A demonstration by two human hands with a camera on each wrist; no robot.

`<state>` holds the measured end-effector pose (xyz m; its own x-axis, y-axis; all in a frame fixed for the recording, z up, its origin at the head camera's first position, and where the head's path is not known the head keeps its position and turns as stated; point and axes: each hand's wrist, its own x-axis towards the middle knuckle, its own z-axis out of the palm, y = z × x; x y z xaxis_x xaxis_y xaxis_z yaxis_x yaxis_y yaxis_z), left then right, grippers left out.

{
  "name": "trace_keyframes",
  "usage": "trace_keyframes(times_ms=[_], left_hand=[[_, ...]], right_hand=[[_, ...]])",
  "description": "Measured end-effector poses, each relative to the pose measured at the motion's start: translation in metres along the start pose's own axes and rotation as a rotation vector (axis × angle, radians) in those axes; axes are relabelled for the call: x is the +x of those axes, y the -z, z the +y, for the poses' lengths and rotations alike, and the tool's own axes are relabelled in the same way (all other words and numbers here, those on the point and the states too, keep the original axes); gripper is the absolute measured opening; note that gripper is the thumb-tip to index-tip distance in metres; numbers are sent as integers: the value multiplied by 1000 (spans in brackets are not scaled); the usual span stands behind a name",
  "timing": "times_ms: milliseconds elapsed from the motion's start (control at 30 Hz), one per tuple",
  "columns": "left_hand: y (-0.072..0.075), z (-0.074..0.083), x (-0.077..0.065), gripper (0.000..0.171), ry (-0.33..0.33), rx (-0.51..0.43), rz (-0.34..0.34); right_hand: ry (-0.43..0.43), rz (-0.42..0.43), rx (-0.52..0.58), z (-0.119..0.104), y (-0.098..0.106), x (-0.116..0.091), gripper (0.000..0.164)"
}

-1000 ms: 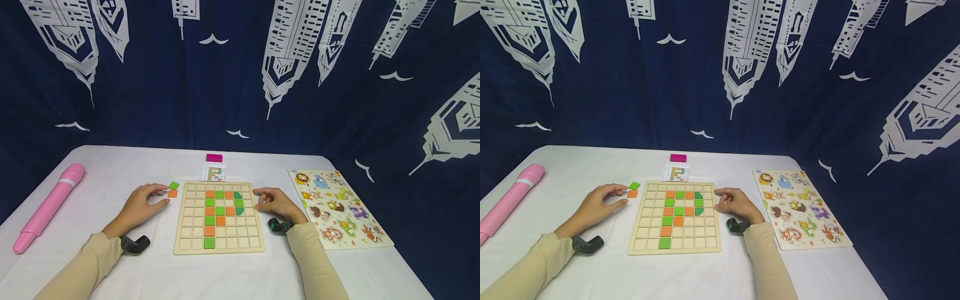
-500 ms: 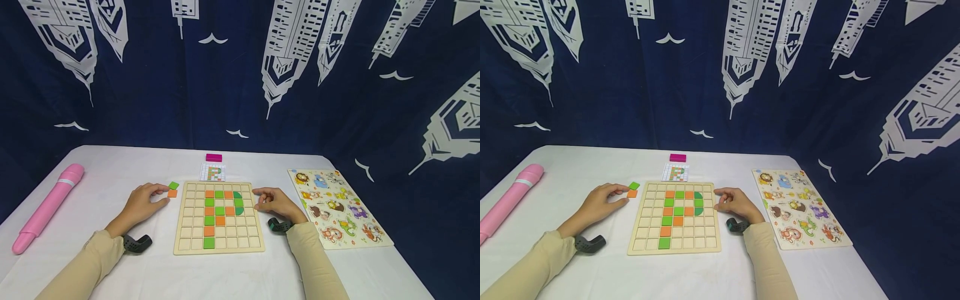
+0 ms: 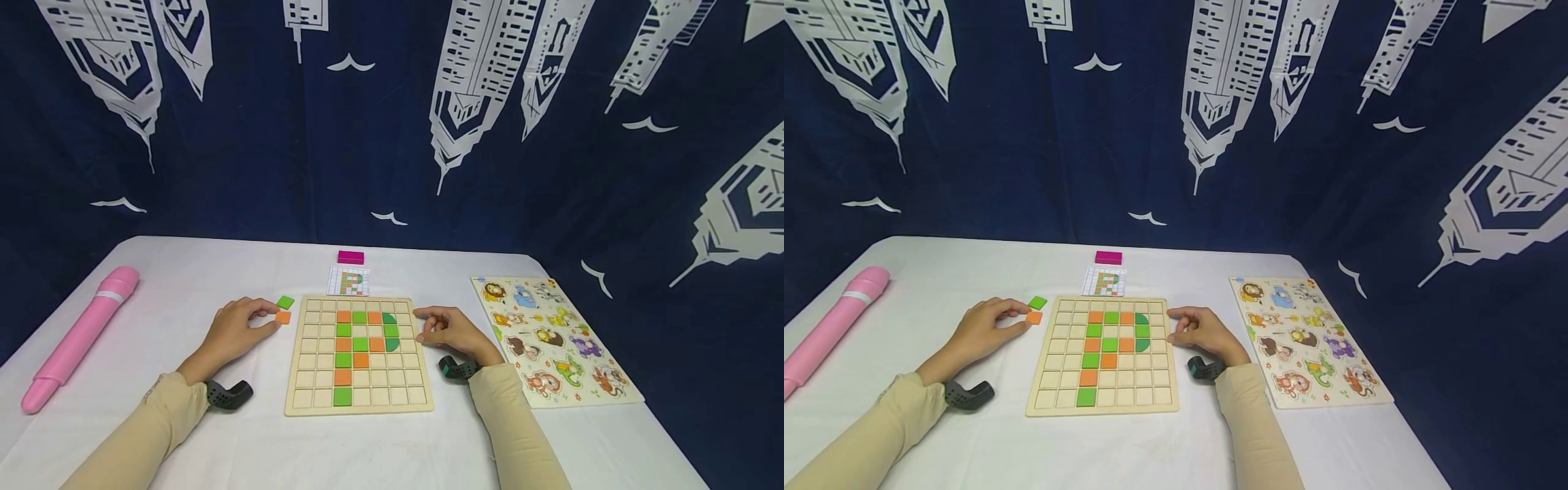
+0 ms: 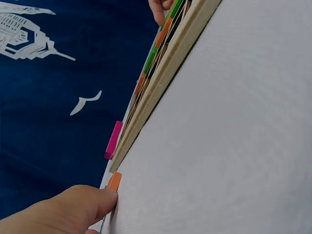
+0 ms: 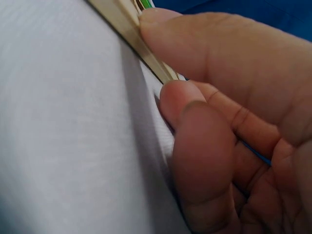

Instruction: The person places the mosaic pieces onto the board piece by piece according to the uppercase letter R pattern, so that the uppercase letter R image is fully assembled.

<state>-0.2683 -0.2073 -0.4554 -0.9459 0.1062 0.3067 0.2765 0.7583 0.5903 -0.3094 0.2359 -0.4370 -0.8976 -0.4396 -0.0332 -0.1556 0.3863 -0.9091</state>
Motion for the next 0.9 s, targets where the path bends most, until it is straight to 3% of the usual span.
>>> trace_keyframes(times_ms=[267,467,733,900], left_hand=[[1,0,-2,25,-4,-53,36],[3,2,-5,27,-21,-101,124],[0,25,-10,25,-80,-155,263],[-6,46,-17,24,-154,-189,276]], right_hand=[[12,-4,6,0,1,0,60],[10,-7,3,-2,0,-1,60],[8,-4,3,1,1,0,59],[13,-8,8,2,1,0,60]])
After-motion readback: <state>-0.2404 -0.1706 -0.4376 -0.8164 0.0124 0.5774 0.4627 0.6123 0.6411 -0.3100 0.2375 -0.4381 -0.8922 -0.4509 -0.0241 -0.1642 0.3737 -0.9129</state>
